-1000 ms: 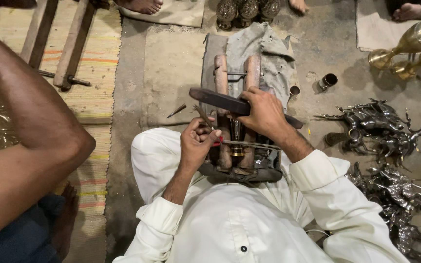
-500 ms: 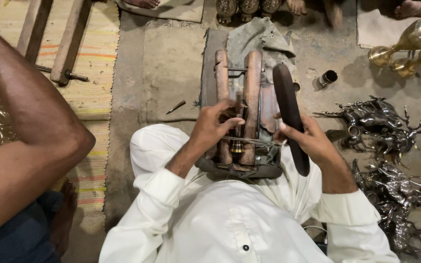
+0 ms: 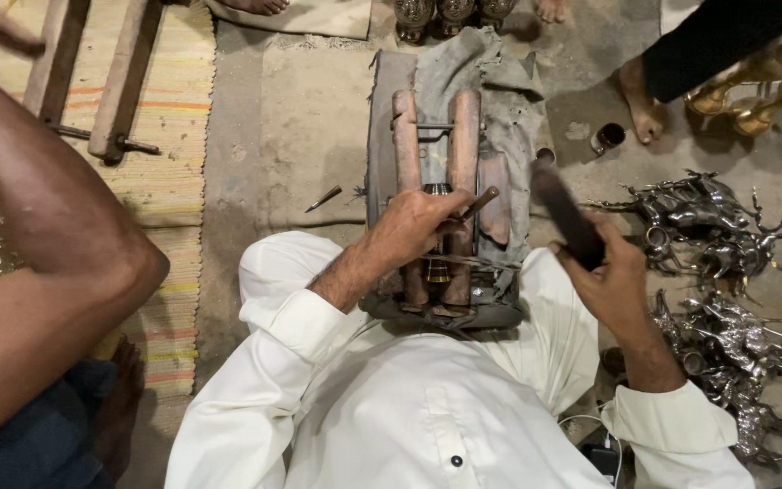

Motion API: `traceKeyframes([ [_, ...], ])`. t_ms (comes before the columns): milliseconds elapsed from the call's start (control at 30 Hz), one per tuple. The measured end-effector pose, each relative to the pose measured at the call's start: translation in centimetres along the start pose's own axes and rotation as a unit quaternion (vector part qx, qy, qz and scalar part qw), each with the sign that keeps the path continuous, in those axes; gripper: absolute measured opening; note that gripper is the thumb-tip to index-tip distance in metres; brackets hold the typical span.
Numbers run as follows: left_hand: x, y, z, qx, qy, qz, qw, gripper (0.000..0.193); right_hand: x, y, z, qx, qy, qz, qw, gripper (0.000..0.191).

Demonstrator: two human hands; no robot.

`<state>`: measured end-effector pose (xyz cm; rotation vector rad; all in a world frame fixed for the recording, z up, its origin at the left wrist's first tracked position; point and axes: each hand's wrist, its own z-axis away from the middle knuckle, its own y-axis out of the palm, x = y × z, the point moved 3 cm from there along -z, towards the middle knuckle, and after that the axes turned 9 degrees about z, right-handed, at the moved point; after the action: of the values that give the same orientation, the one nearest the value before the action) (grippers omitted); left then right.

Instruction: The person sits cross-legged on the floor and decorates a brass vessel, holding a punch against the metal with one hand and striking it with a heavy mallet in the other. They reposition the punch and rotate the vessel repeatedly to work new areas of the surface.

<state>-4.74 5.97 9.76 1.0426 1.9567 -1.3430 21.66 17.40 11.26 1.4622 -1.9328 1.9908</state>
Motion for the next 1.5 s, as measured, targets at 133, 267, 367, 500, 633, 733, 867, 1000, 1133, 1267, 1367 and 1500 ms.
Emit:
traceKeyframes([
  [133,0.0,0.0,0.2,-0.002,0.014,-0.013,1.000,0.036,1.8,-2.4,0.0,-0.013,-0.104,0.232,0.967,0.061],
  [267,0.1,0.2,0.5,-0.011,0.002,-0.026,1.000,0.034,3.2,-3.9,-0.5,-0.015,-0.140,0.245,0.959,0.064],
  [367,0.2,0.4,0.7,-0.014,-0.002,-0.038,0.999,0.035,3.9,-4.2,-0.9,0.015,-0.135,0.250,0.959,0.065],
  [500,0.2,0.4,0.7,-0.033,0.002,-0.017,0.999,0.037,4.1,-4.5,-2.0,0.062,-0.134,0.267,0.952,0.063],
  [633,0.3,0.6,0.7,-0.044,-0.013,-0.029,0.999,0.036,3.8,-4.5,-3.0,0.083,-0.114,0.278,0.950,0.060],
  [733,0.3,0.7,0.9,-0.059,-0.012,-0.013,0.998,0.035,4.0,-4.5,-3.5,0.069,-0.131,0.285,0.947,0.061],
  [867,0.4,0.6,1.2,-0.073,-0.022,-0.017,0.997,0.033,4.5,-4.5,-3.8,0.073,-0.144,0.299,0.940,0.060],
  [1000,0.3,0.5,1.5,-0.064,-0.041,-0.033,0.997,0.034,5.1,-4.9,-4.2,0.058,-0.139,0.285,0.947,0.063],
  [1133,-0.2,0.4,1.9,-0.085,-0.025,-0.001,0.996,0.032,5.6,-4.9,-4.5,0.073,-0.161,0.314,0.933,0.062],
  [1267,-0.4,0.4,2.0,-0.100,-0.020,0.003,0.995,0.032,6.4,-5.0,-4.5,0.059,-0.195,0.332,0.921,0.062],
  [1367,-0.3,0.4,2.1,-0.102,-0.028,0.010,0.994,0.032,6.9,-5.3,-4.5,0.041,-0.210,0.326,0.921,0.060],
  [1500,0.2,0.7,2.5,-0.102,-0.039,0.017,0.994,0.032,6.2,-5.5,-4.9,0.080,-0.103,0.282,0.951,0.062],
])
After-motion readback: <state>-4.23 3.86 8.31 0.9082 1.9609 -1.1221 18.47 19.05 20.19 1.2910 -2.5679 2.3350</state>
